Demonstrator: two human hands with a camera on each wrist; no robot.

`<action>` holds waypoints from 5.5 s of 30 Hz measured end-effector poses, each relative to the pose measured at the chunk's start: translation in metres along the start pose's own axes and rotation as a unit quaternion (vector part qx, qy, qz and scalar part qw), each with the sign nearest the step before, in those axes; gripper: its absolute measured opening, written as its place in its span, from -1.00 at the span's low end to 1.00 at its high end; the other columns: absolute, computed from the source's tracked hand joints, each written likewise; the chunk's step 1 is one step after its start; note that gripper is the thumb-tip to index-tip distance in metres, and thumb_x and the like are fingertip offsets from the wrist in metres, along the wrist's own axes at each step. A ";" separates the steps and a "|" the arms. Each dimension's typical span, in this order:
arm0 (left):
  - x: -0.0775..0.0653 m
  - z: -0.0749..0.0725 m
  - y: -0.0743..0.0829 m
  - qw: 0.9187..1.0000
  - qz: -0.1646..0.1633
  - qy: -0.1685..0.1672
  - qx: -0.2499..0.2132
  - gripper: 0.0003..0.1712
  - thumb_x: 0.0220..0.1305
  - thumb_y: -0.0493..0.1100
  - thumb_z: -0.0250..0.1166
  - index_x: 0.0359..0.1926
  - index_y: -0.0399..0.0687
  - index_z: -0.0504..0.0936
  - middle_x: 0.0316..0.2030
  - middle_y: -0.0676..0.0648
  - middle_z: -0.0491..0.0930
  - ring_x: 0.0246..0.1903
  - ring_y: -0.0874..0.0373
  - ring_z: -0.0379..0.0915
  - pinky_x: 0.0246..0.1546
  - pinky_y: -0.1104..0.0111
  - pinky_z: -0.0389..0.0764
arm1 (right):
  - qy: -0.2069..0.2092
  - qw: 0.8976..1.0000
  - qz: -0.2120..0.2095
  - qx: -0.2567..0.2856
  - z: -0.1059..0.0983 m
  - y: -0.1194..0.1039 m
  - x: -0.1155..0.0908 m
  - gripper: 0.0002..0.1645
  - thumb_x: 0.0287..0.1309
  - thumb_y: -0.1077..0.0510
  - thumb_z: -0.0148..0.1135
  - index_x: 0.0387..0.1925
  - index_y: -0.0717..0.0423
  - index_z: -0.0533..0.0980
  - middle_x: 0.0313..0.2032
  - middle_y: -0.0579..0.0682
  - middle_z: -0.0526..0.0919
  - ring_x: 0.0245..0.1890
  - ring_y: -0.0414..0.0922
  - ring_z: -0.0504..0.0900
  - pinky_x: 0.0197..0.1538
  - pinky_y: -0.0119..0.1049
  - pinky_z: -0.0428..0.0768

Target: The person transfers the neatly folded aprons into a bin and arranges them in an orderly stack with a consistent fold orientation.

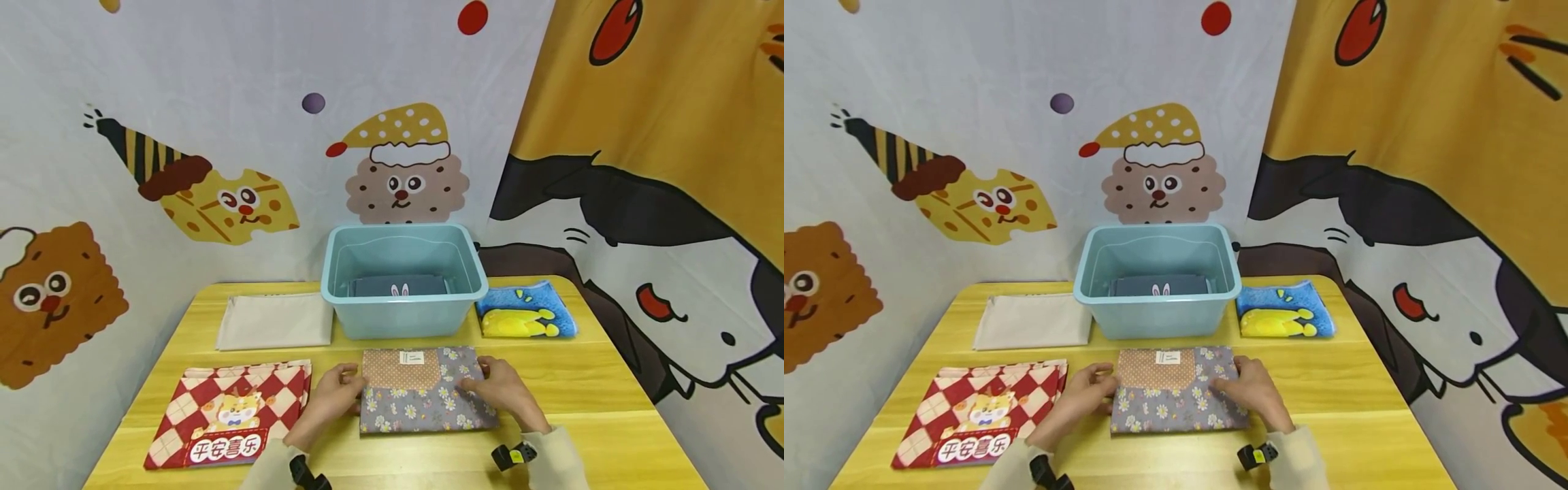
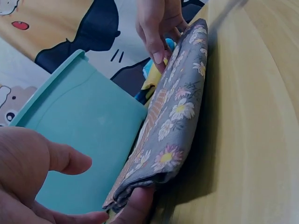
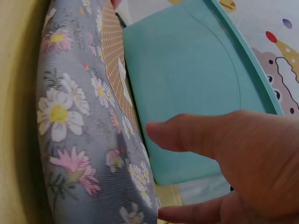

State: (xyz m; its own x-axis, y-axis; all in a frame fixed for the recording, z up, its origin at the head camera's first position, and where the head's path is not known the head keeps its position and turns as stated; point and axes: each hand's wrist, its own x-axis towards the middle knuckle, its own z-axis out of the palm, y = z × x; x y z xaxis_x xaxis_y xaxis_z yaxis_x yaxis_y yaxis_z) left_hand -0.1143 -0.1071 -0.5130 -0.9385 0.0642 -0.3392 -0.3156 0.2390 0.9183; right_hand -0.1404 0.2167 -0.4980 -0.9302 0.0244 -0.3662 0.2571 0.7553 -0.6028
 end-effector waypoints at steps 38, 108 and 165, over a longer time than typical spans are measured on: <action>0.016 -0.009 -0.023 0.982 -0.024 -0.109 -0.150 -0.28 0.27 -0.34 0.33 0.36 -0.60 0.31 -0.10 -0.21 0.72 -0.28 0.14 0.72 -0.26 0.29 0.78 | -0.148 0.950 -0.028 0.275 0.016 0.024 0.015 0.07 0.08 0.21 0.54 0.47 0.45 0.14 0.04 0.27 0.68 -0.19 -0.02 0.76 -0.10 -0.07 0.78; -0.012 -0.059 0.060 0.973 0.096 -0.152 -0.141 -0.12 0.45 -0.17 0.27 0.60 -0.21 0.01 -0.09 0.09 0.69 -0.20 0.25 0.65 -0.34 0.36 0.72 | -0.199 0.889 -0.186 0.368 -0.067 -0.027 -0.030 0.00 0.41 0.21 0.24 0.61 0.21 -0.15 0.04 -0.02 0.74 -0.09 -0.07 0.80 -0.05 -0.17 0.77; 0.072 -0.092 0.147 0.982 0.096 -0.045 -0.158 -0.37 0.44 -0.21 0.21 0.47 -0.04 0.29 -0.29 0.13 0.63 -0.45 0.30 0.54 -0.45 0.43 0.53 | -0.124 0.928 -0.179 0.303 -0.129 -0.111 0.056 -0.17 0.45 0.15 0.22 0.59 -0.03 0.06 0.07 0.00 0.64 -0.15 -0.14 0.74 -0.15 -0.24 0.73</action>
State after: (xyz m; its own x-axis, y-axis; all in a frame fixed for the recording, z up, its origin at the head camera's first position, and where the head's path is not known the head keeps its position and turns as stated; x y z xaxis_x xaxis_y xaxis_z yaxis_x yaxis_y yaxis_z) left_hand -0.2414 -0.1562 -0.3836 -0.9735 0.1666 -0.1567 -0.1746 -0.0983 0.9797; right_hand -0.2544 0.2189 -0.3603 -0.9147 -0.3659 -0.1714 0.1124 0.1770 -0.9778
